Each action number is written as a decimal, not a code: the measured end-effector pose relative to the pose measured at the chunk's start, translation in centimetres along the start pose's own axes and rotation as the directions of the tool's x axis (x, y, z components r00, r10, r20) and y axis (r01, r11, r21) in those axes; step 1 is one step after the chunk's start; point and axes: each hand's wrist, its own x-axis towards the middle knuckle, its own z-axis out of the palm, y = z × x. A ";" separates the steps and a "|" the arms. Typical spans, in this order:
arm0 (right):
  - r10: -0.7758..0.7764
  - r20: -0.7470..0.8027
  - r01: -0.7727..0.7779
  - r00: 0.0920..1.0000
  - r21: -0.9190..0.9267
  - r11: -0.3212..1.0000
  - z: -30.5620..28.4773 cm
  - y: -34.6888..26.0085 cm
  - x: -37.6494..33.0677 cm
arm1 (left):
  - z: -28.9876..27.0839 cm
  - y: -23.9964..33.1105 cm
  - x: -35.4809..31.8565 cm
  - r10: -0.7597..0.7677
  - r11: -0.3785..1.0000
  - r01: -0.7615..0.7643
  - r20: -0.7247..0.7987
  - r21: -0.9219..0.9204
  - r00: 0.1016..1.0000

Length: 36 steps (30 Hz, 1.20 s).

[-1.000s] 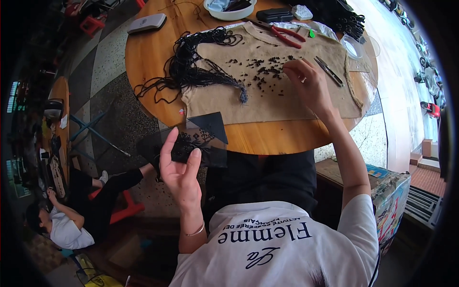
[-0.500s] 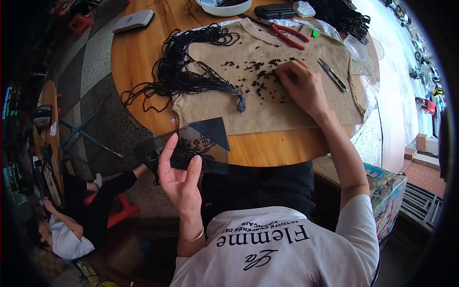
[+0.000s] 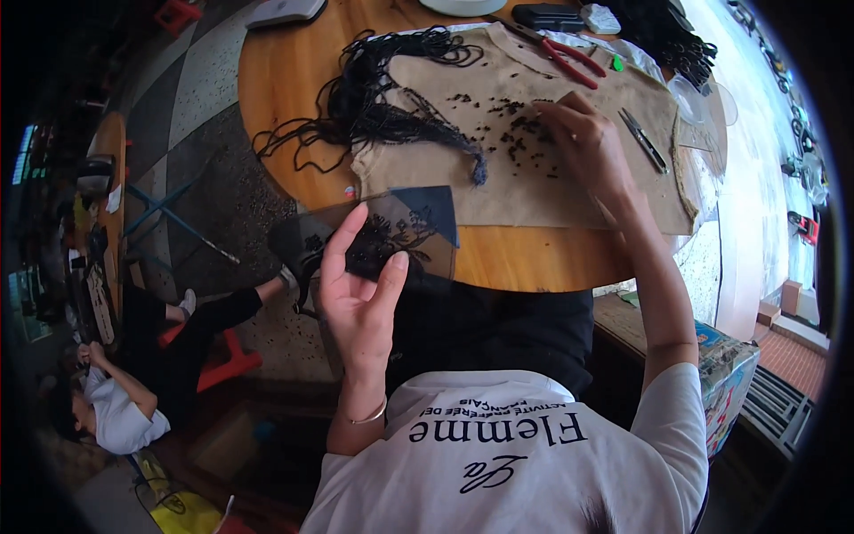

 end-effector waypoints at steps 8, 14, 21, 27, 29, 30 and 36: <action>0.074 0.048 -0.089 0.996 0.510 0.855 -2.8 -14.4 -4.3 | 0.6 1.1 -0.7 0.143 0.990 -0.144 0.107 0.007 0.984; -0.019 -0.082 0.055 0.996 0.461 0.886 -1.3 -17.9 -6.0 | 1.6 2.2 -2.8 0.271 0.963 -0.267 0.138 -0.044 0.953; -0.041 -0.168 0.115 0.985 0.458 0.882 -2.3 -19.4 -6.6 | 1.6 3.4 -4.4 0.378 0.921 -0.389 0.189 0.022 0.906; -0.054 -0.179 0.131 0.982 0.456 0.880 -3.1 -20.1 -7.0 | 1.6 4.2 -5.4 0.405 0.906 -0.420 0.197 0.044 0.893; -0.063 -0.180 0.140 0.982 0.455 0.879 -3.3 -20.3 -7.0 | 1.6 4.2 -5.5 0.421 0.900 -0.435 0.194 0.037 0.886; -0.065 -0.184 0.143 0.981 0.454 0.879 -3.4 -20.3 -7.0 | 1.6 4.2 -5.5 0.428 0.896 -0.442 0.193 0.033 0.883; -0.058 -0.182 0.137 0.982 0.466 0.874 -3.8 -20.8 -7.3 | 1.5 4.3 -5.8 0.451 0.880 -0.470 0.194 0.066 0.871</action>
